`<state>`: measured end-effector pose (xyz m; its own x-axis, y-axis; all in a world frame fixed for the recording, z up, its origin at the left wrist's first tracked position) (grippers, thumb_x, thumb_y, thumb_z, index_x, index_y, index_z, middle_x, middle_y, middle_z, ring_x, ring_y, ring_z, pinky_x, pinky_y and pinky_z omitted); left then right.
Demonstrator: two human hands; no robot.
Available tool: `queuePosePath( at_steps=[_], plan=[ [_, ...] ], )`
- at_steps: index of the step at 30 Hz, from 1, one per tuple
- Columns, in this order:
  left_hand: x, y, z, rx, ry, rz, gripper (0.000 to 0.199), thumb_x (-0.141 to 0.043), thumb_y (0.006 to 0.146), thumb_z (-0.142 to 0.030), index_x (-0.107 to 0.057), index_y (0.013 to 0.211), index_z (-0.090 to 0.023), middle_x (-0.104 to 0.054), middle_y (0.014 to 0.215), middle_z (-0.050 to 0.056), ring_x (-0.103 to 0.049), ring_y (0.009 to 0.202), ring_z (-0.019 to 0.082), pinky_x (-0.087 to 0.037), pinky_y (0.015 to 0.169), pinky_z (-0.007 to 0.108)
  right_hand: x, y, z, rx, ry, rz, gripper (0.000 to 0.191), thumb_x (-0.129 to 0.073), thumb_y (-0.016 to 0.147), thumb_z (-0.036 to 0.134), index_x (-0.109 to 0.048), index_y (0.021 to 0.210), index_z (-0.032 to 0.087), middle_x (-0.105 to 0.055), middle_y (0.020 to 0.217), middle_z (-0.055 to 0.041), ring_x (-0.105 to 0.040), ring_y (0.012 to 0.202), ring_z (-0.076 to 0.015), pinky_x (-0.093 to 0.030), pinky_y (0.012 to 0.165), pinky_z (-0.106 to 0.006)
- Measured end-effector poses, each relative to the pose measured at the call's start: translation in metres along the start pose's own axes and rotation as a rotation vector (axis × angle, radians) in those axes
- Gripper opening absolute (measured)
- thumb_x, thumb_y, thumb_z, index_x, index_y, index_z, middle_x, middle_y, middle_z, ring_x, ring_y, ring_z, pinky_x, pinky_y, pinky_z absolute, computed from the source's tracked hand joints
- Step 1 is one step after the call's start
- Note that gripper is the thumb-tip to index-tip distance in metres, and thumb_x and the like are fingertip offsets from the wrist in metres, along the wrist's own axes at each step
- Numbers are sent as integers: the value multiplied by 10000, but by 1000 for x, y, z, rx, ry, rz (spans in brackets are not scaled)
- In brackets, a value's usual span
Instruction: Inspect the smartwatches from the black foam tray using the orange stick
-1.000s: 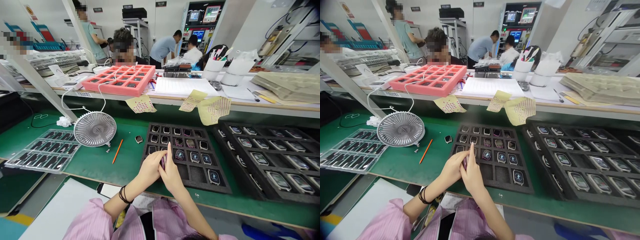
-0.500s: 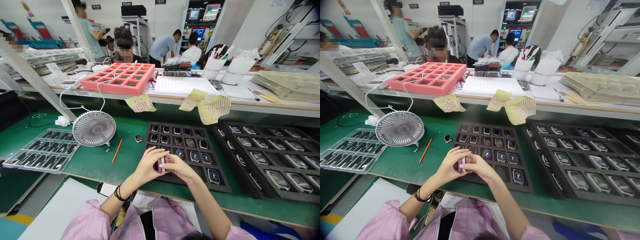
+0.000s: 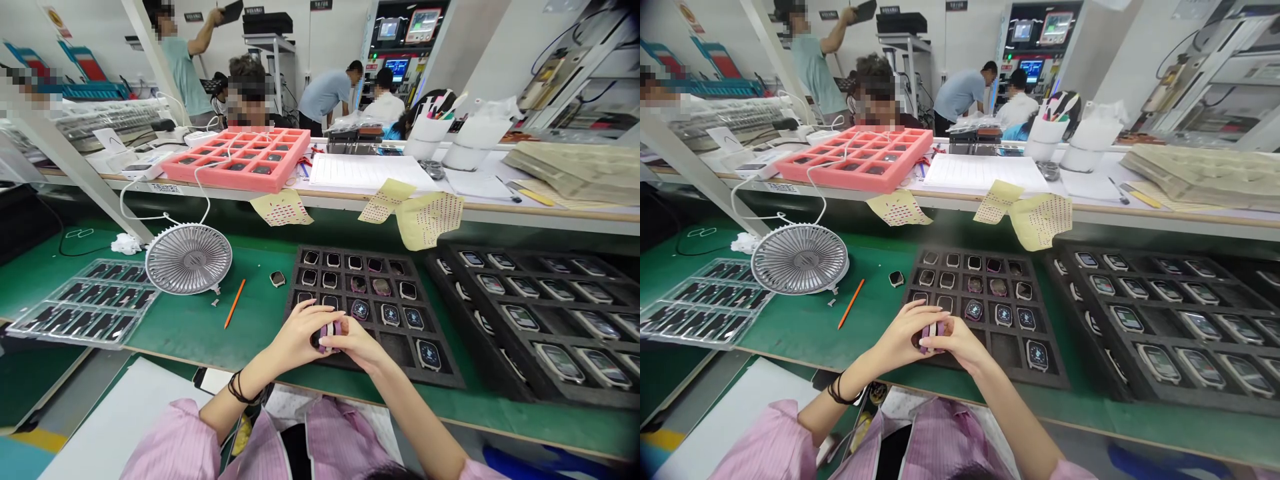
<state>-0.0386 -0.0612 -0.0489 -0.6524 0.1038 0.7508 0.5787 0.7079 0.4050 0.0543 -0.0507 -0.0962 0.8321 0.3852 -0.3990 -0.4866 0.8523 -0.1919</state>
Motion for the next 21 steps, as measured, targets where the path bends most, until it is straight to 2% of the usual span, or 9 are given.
queuePosePath(
  at_steps=[6,10,13,17,21],
  plan=[
    [-8,2,-3,-5,-6,25,562,-726,777,-305,-549,1306,-244,-681,1207,64,-564,1226,240,-358,1115,454,8,-3,-7,21,18,-65,308,-886,507,301,-699,715,172,-647,659,0,-583,615,-155,-484,598,-281],
    [-10,4,-7,-39,-14,51,727,-754,756,-413,-452,1394,-238,-592,1339,115,-492,1302,271,-342,1124,494,15,-7,-3,68,4,-119,281,-890,512,312,-702,689,203,-656,639,-5,-596,587,-174,-507,604,-320],
    [-4,3,-10,-69,-44,13,805,-761,720,-505,-433,1403,-231,-515,1408,157,-461,1322,290,-350,1117,502,25,-10,-1,79,15,-158,327,-901,502,281,-728,762,186,-715,720,-28,-668,679,-204,-541,706,-345],
    [3,-3,-5,-17,-152,-57,701,-747,740,-501,-503,1338,-228,-558,1336,154,-509,1262,277,-425,1060,461,41,-14,-8,74,32,-212,426,-910,503,270,-741,878,161,-764,853,-82,-723,835,-266,-541,853,-420],
    [1,-7,8,91,-269,-106,440,-640,862,-416,-577,1246,-209,-608,1236,137,-565,1180,252,-474,1011,441,50,-16,-14,86,65,-269,475,-932,451,286,-734,863,155,-766,813,-93,-735,832,-307,-557,834,-457]
  ],
)
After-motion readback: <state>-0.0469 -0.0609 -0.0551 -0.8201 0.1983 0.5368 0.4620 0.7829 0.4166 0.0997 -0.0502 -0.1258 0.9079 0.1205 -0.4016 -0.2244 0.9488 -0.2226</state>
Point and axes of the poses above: each hand's wrist, its own y-axis towards the middle knuckle, its own x-axis out of the back of the hand, z = x × y, the point moved 7 cm from there along y, towards the middle knuckle
